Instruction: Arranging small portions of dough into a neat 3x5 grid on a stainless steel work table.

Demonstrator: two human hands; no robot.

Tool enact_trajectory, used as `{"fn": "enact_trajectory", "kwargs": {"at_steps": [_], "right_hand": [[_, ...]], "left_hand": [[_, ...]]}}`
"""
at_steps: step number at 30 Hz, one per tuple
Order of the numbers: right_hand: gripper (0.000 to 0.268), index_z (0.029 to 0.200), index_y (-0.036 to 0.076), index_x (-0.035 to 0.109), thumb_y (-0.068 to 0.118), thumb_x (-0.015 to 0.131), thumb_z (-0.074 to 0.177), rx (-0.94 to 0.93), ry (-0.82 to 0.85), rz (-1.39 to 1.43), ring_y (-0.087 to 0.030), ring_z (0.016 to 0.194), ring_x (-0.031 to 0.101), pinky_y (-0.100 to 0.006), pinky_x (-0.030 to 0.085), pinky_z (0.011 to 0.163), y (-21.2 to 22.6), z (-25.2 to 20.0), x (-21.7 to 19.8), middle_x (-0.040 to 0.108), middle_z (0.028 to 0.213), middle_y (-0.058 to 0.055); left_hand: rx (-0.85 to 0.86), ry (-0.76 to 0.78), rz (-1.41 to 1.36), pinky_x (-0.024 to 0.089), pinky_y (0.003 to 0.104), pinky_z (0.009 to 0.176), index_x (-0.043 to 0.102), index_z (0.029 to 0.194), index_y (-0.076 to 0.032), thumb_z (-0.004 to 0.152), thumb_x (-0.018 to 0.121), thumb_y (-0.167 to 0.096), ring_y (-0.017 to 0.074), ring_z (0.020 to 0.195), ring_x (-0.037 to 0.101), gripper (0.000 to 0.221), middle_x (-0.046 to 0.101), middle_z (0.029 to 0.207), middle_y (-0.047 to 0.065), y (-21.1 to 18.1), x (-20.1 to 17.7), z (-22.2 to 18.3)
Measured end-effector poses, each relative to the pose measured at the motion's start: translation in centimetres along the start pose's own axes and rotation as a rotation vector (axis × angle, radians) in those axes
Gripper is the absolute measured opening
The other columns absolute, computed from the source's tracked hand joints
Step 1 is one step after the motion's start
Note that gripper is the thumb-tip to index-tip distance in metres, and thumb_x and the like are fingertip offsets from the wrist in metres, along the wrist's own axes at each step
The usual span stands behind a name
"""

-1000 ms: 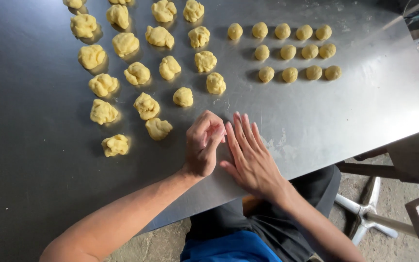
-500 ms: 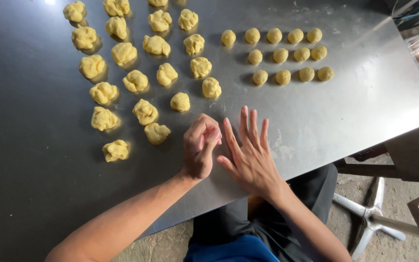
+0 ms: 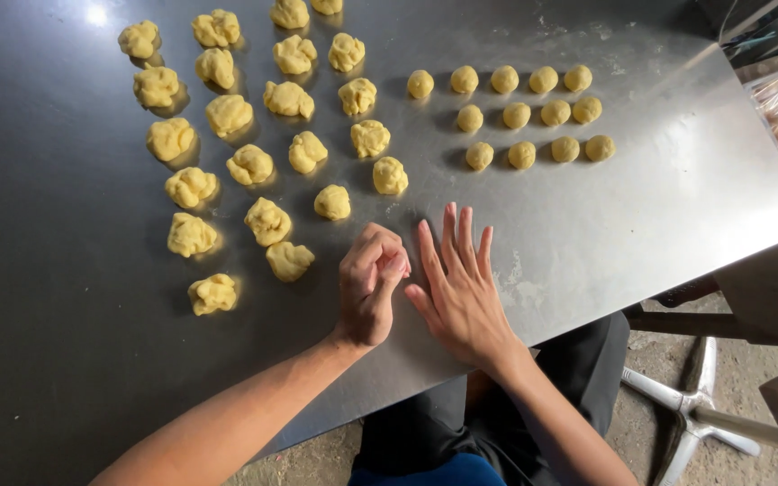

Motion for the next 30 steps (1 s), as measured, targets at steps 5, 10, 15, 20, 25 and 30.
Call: {"fn": "enact_trajectory", "kwargs": {"at_steps": [5, 10, 15, 20, 25, 30], "right_hand": [[0.072, 0.164, 0.0, 0.026, 0.04, 0.045, 0.108, 0.097, -0.065, -0.032, -0.048, 0.157, 0.0, -0.07, 0.0, 0.12, -1.4, -1.2, -0.9, 0.01, 0.17, -0.034], [0.084, 0.166, 0.002, 0.008, 0.045, 0.047, 0.104, 0.061, 0.037, -0.14, -0.04, 0.16, -0.009, -0.068, -0.004, 0.126, 1.8, -3.3, -1.3, -0.003, 0.172, -0.026], [0.067, 0.159, 0.002, 0.039, 0.04, 0.048, 0.105, 0.008, -0.035, -0.066, -0.049, 0.158, 0.012, -0.071, 0.008, 0.12, 1.5, -0.2, 0.0, 0.02, 0.168, -0.034], [0.065, 0.16, -0.001, 0.036, 0.038, 0.043, 0.108, 0.119, -0.032, -0.054, -0.051, 0.157, 0.006, -0.071, 0.007, 0.12, -1.9, -2.2, -1.3, 0.012, 0.169, -0.036], [0.067, 0.158, 0.006, 0.04, 0.048, 0.04, 0.106, -0.086, -0.018, -0.019, -0.047, 0.159, 0.013, -0.072, 0.007, 0.12, 4.0, -2.3, -0.4, 0.023, 0.168, -0.031], [0.065, 0.161, 0.006, 0.037, 0.04, 0.046, 0.107, -0.012, -0.096, -0.06, -0.046, 0.159, 0.01, -0.072, 0.005, 0.119, -0.1, -0.3, -0.8, 0.018, 0.17, -0.032]], "left_hand": [[-0.034, 0.028, 0.013, 0.044, 0.026, 0.063, 0.051, 0.071, -0.015, 0.103, 0.041, -0.035, 0.0106, 0.066, 0.045, 0.039, 0.046, 0.072, -0.003, -0.2, 0.0, 0.2], [-0.06, 0.046, -0.021, 0.046, 0.03, 0.068, 0.055, 0.073, -0.009, 0.104, 0.04, -0.028, 0.0165, 0.078, 0.052, 0.039, 0.052, 0.08, 0.005, -0.8, 0.2, 0.3], [-0.035, -0.012, 0.041, 0.043, 0.027, 0.069, 0.05, 0.069, -0.015, 0.1, 0.044, -0.039, 0.0126, 0.072, 0.047, 0.04, 0.043, 0.078, -0.004, -0.1, -0.2, 0.2], [-0.043, -0.029, 0.049, 0.043, 0.027, 0.071, 0.048, 0.069, -0.015, 0.101, 0.041, -0.041, 0.0108, 0.075, 0.041, 0.042, 0.04, 0.081, -0.006, 0.1, -0.1, 0.0], [-0.045, -0.024, 0.025, 0.043, 0.028, 0.072, 0.049, 0.069, -0.015, 0.1, 0.045, -0.038, 0.0132, 0.076, 0.047, 0.039, 0.042, 0.08, -0.003, 0.3, -0.2, -0.1], [-0.02, -0.026, 0.031, 0.043, 0.028, 0.072, 0.049, 0.07, -0.014, 0.101, 0.046, -0.036, 0.0128, 0.078, 0.048, 0.038, 0.043, 0.08, -0.003, 0.7, 0.0, -0.4]]}}
Point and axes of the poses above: each hand's wrist, its own z-axis towards the middle knuckle, its own x-axis out of the palm, y = z × x, the point moved 4 cm from there along z, towards the middle knuckle
